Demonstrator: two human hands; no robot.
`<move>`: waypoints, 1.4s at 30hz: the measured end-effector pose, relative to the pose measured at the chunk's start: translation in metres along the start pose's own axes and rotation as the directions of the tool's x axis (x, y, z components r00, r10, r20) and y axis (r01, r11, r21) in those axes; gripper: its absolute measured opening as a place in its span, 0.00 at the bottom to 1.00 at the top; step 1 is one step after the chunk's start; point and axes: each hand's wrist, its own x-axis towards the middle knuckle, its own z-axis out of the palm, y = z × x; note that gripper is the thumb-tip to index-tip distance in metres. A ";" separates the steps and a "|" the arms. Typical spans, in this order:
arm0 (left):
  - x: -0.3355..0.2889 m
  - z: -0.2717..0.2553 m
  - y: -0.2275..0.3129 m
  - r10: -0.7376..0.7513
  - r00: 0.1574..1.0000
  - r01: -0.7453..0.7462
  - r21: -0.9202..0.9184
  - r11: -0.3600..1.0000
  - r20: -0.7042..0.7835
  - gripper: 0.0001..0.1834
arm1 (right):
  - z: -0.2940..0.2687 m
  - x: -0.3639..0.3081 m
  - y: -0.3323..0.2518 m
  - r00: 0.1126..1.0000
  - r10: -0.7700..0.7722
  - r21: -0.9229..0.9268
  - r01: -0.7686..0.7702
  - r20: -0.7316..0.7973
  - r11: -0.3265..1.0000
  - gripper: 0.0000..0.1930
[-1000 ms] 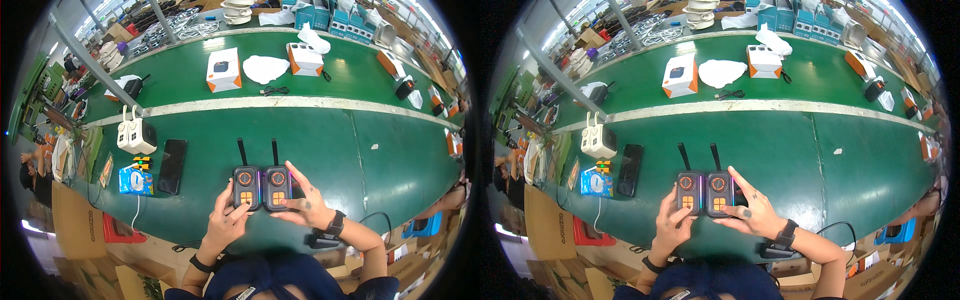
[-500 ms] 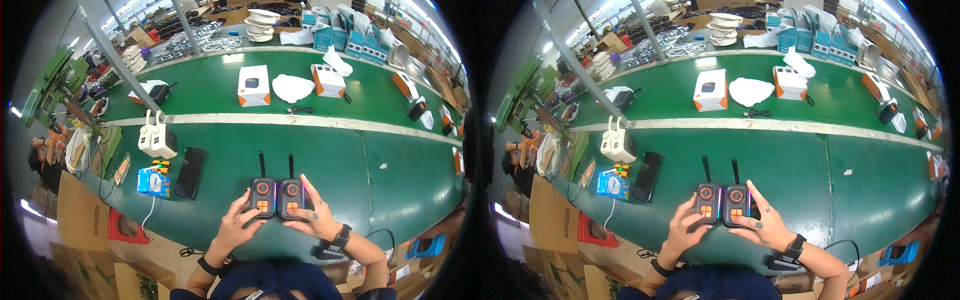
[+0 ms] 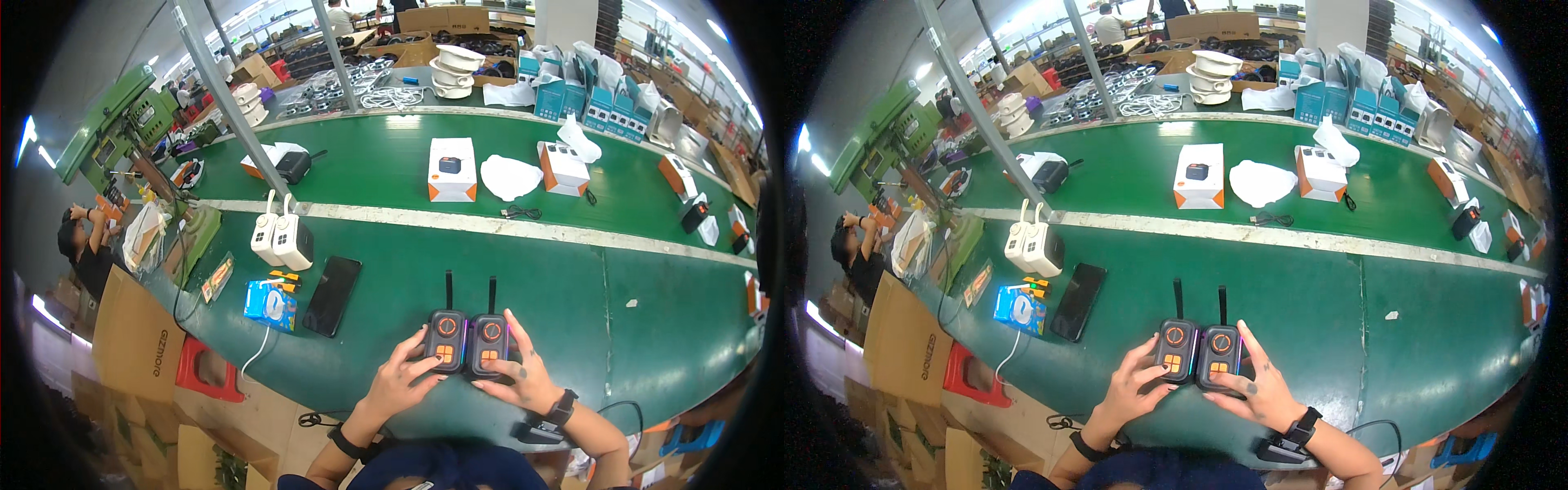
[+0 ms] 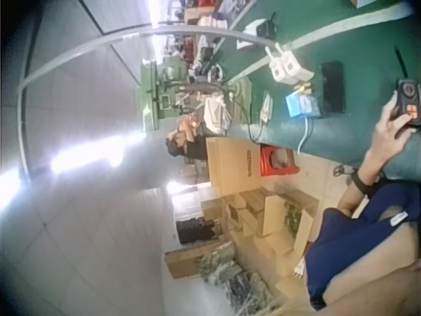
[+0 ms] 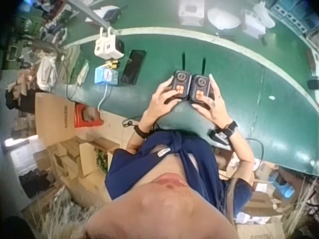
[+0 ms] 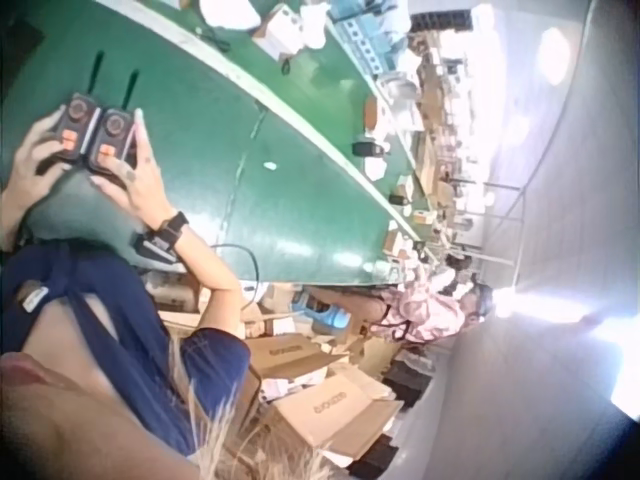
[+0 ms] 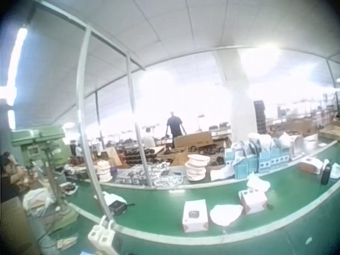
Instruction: Testing and assembling electronic hand-held controllers on a factory conveyor belt.
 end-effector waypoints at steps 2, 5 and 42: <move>0.001 0.000 -0.001 0.017 1.000 -0.017 0.010 1.000 0.003 0.27 | -0.001 0.000 -0.001 1.000 0.007 0.010 -0.007 -0.002 1.000 0.23; 0.001 0.001 -0.001 0.026 1.000 -0.026 0.014 1.000 0.001 0.27 | -0.001 -0.002 0.000 1.000 0.008 -0.007 -0.008 0.008 1.000 0.23; 0.001 0.003 -0.001 0.021 0.999 -0.022 -0.010 1.000 -0.037 0.27 | -0.001 0.003 -0.005 1.000 0.013 -0.032 -0.013 0.000 0.999 0.19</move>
